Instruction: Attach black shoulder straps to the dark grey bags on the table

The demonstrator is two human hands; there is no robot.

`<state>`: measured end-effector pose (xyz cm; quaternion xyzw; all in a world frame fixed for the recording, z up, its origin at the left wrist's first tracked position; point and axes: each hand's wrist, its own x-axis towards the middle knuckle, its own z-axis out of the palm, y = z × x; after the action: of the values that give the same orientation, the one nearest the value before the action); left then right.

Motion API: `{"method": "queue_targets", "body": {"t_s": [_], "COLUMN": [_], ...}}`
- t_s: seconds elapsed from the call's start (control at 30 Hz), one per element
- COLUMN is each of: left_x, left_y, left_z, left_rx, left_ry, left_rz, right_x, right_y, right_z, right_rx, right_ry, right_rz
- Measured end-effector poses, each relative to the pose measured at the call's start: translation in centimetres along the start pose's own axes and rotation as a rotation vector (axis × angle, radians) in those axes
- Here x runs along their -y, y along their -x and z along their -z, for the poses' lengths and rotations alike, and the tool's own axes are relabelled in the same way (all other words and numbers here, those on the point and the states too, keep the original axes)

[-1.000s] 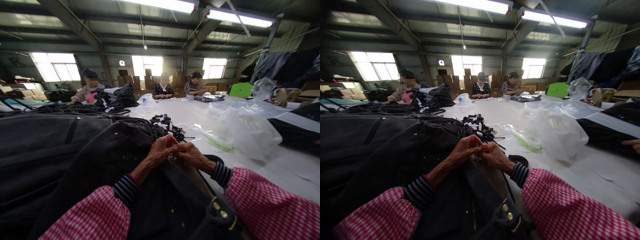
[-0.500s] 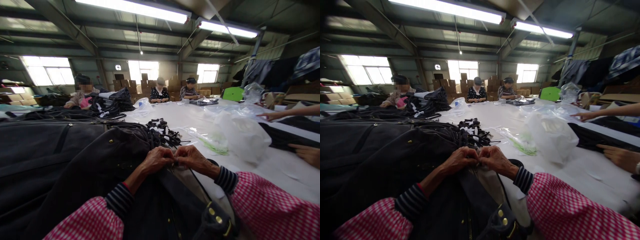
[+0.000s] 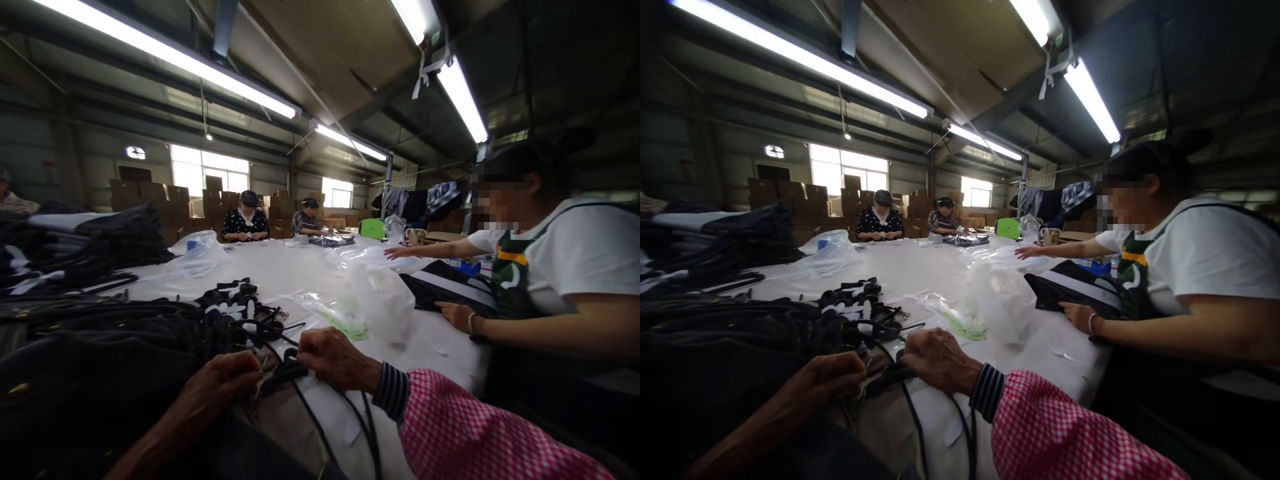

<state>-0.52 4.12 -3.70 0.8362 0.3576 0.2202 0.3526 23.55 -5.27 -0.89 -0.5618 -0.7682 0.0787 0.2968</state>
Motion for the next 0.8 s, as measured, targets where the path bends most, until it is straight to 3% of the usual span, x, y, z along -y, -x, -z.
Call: {"method": "queue_targets", "body": {"t_s": [0.1, 0.27, 0.37, 0.47, 0.8], "left_x": [-0.9, -1.8, -2.0, -2.2, -2.0], "left_y": [0.5, 1.0, 1.2, 1.3, 1.4], "left_z": [0.1, 0.0, -0.2, -0.3, -0.8], "left_rx": [0.046, -0.02, -0.051, -0.069, -0.07], "left_ry": [0.084, 0.183, 0.267, 0.313, 0.325], "left_rz": [0.005, 0.032, 0.057, 0.066, 0.044], "right_x": [0.2, 0.8, 0.5, 0.1, 0.7], "right_y": [-1.0, -2.6, -2.8, -2.4, -0.9], "right_z": [-2.1, -6.0, -6.8, -6.7, -6.7], "right_rx": [-0.118, -0.166, -0.149, -0.102, 0.017], "right_ry": [-0.418, -1.133, -1.373, -1.42, -1.222], "right_rz": [-0.105, -0.292, -0.345, -0.36, -0.265]}}
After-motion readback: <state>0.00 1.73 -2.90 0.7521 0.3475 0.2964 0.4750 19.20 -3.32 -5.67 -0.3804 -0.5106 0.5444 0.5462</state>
